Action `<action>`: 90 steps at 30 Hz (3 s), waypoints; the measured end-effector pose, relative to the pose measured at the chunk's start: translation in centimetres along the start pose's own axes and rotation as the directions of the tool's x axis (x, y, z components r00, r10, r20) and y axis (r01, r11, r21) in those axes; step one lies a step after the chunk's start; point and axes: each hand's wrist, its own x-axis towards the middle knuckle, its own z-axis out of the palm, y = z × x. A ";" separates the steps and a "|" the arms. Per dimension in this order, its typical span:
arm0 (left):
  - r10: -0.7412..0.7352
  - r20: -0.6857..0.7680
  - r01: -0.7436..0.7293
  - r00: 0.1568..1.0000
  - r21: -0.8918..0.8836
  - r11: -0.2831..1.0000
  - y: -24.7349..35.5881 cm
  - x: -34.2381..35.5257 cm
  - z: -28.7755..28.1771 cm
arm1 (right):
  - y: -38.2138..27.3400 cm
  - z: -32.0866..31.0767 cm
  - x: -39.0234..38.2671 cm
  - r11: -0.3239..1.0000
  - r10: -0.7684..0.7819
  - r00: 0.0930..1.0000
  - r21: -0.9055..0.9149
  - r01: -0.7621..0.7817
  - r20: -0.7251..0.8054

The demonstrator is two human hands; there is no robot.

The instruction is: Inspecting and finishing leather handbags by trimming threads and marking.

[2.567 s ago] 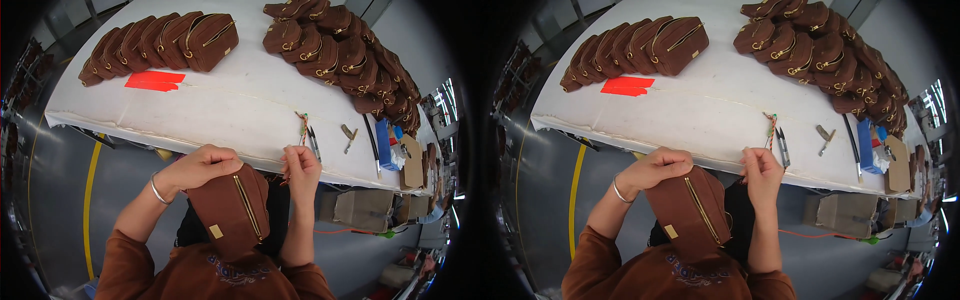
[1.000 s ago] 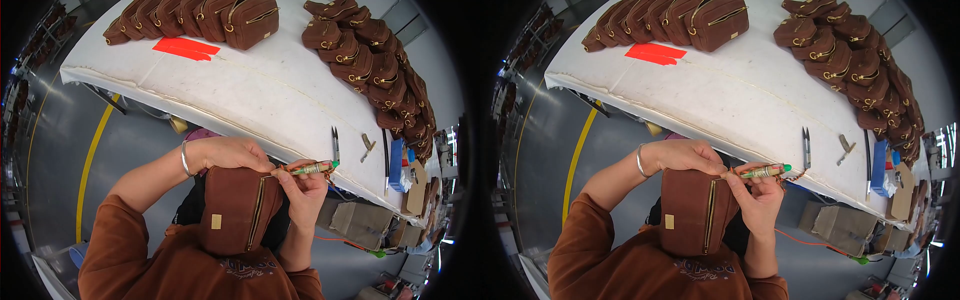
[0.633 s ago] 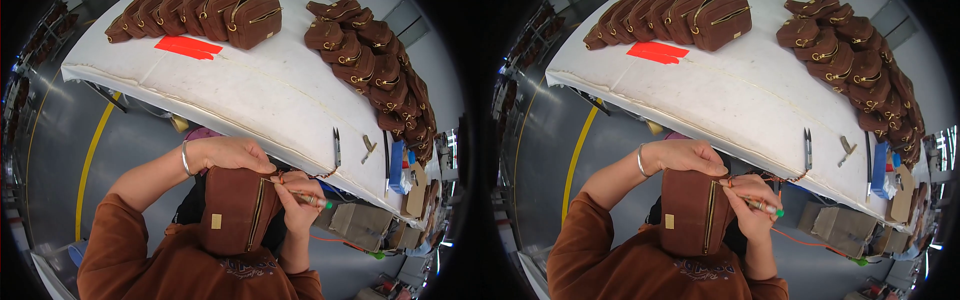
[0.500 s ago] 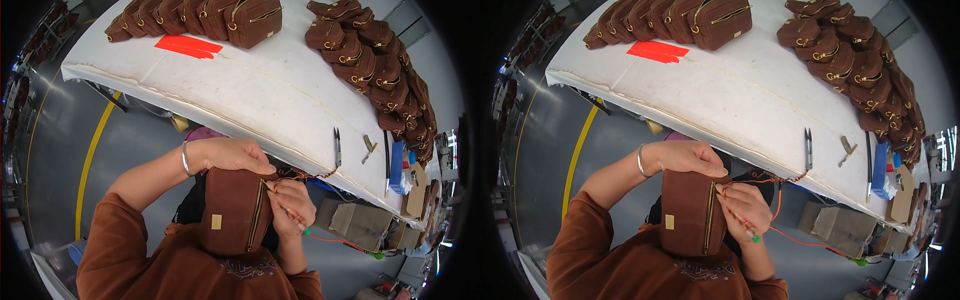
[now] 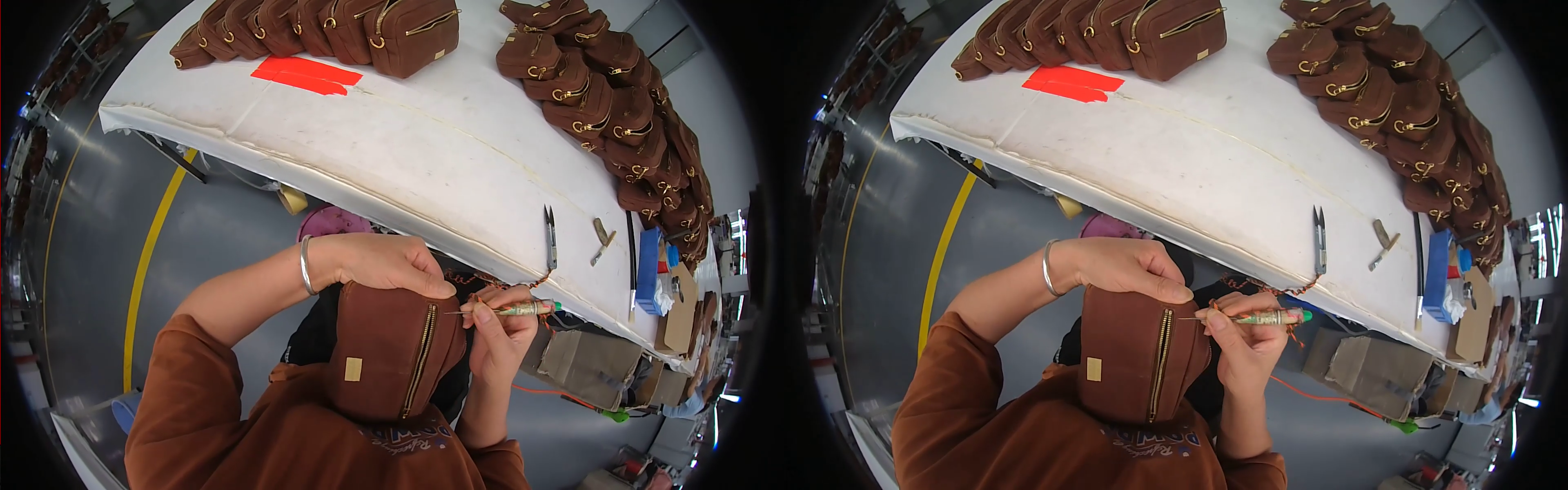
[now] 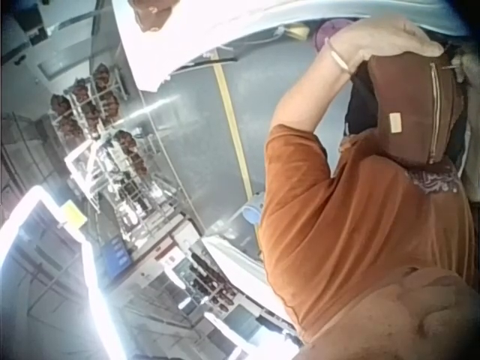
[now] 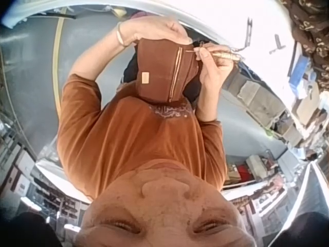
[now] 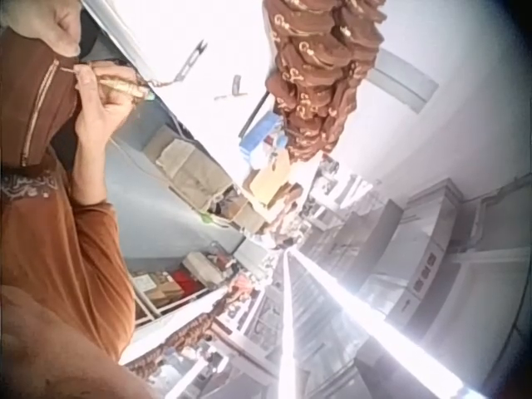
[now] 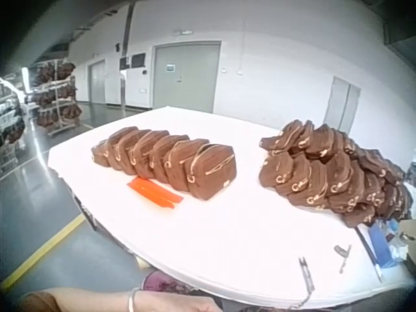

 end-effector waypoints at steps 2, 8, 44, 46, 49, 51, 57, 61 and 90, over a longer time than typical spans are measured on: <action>0.003 -0.013 -0.003 1.000 0.000 1.000 0.1 0.0 0.1 | 0.1 0.1 0.1 0.992 0.111 0.994 0.062 -0.111 0.007; 0.036 -0.011 -0.036 0.999 -0.003 0.999 0.0 0.0 0.1 | 0.2 0.3 0.0 0.993 0.116 0.992 0.029 -0.117 0.052; 0.884 -0.421 -0.072 -0.202 0.907 0.415 6.2 9.1 -15.9 | 2.6 -7.1 11.9 0.933 -0.005 0.955 -0.346 -0.103 -0.297; 0.889 -0.452 0.029 -0.077 0.890 0.455 5.7 9.4 -16.2 | 2.1 -7.3 12.7 0.902 0.095 0.960 -0.385 -0.195 -0.264; 0.866 -0.495 -0.053 -0.075 0.869 0.492 6.8 9.9 -16.2 | 1.1 -8.4 14.5 0.830 0.210 0.945 -0.464 -0.308 -0.250; 0.891 -0.447 0.019 -0.076 0.893 0.449 7.3 10.1 -16.5 | 0.6 -10.1 16.5 0.694 0.190 0.949 -0.649 -0.311 -0.251; 0.884 -0.463 -0.007 -0.060 0.886 0.463 7.9 9.5 -19.6 | 1.2 -12.4 23.7 0.121 -0.066 0.998 -0.993 0.010 0.002; 0.867 -0.497 0.049 -0.028 0.866 0.498 8.0 9.1 -20.7 | 0.4 -9.1 30.2 0.087 -0.186 0.973 -0.984 0.156 0.138; 0.855 -0.475 0.179 -0.208 0.841 0.511 6.7 8.7 -21.5 | -4.4 -4.6 35.3 0.831 -0.231 0.967 -0.539 0.138 -0.108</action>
